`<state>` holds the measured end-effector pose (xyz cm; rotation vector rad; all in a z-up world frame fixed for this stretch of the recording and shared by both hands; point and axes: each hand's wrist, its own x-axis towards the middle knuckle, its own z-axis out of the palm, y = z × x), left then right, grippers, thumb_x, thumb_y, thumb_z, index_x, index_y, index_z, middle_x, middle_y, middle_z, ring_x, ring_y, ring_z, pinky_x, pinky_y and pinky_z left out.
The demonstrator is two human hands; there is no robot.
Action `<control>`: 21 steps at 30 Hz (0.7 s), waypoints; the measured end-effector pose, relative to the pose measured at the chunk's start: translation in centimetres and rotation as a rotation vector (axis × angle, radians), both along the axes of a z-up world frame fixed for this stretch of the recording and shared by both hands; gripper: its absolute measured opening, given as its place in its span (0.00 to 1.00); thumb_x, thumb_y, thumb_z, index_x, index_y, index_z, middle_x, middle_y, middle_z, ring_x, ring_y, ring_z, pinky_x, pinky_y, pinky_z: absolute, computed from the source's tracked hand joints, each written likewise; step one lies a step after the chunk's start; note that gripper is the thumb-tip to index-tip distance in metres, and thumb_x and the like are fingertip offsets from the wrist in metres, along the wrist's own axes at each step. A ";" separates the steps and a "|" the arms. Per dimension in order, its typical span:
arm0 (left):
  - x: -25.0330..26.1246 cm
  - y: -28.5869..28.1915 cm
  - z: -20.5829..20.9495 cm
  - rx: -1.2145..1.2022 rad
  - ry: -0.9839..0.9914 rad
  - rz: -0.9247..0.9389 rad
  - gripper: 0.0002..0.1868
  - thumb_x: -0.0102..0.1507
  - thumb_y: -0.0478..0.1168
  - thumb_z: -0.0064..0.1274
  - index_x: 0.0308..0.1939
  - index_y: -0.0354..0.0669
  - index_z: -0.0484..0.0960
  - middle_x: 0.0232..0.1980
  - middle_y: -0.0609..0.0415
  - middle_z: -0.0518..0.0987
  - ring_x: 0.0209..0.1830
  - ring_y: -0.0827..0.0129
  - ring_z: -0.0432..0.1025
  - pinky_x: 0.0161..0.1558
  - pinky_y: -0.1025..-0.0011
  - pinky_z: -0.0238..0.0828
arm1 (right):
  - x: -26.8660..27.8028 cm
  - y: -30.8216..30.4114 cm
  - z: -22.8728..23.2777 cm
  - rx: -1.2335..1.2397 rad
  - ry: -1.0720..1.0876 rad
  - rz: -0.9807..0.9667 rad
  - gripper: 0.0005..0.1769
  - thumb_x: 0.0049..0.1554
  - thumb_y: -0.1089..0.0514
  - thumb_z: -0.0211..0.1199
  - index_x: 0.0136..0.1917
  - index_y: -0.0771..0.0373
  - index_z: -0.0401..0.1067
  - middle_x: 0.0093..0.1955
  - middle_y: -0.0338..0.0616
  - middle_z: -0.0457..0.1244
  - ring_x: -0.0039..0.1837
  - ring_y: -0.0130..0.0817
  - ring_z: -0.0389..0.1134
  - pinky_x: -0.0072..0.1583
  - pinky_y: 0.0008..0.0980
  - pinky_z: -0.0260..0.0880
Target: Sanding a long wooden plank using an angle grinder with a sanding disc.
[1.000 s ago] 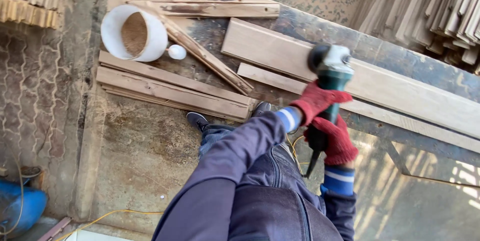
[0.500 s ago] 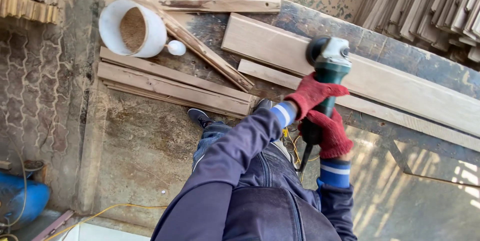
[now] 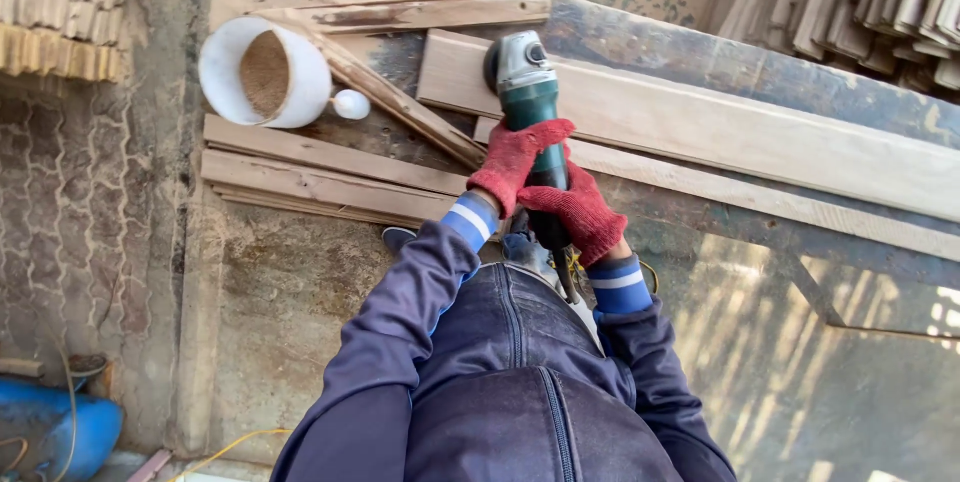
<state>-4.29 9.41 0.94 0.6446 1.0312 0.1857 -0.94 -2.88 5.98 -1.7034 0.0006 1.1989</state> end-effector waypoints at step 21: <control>11.5 -19.3 -0.3 0.037 0.028 -0.558 0.40 0.35 0.45 0.76 0.52 0.47 0.81 0.39 0.49 0.83 0.45 0.56 0.80 0.53 0.58 0.78 | 3.3 -17.3 1.7 0.045 -0.022 -0.562 0.17 0.42 0.64 0.74 0.46 0.64 0.73 0.32 0.49 0.63 0.31 0.36 0.67 0.35 0.36 0.71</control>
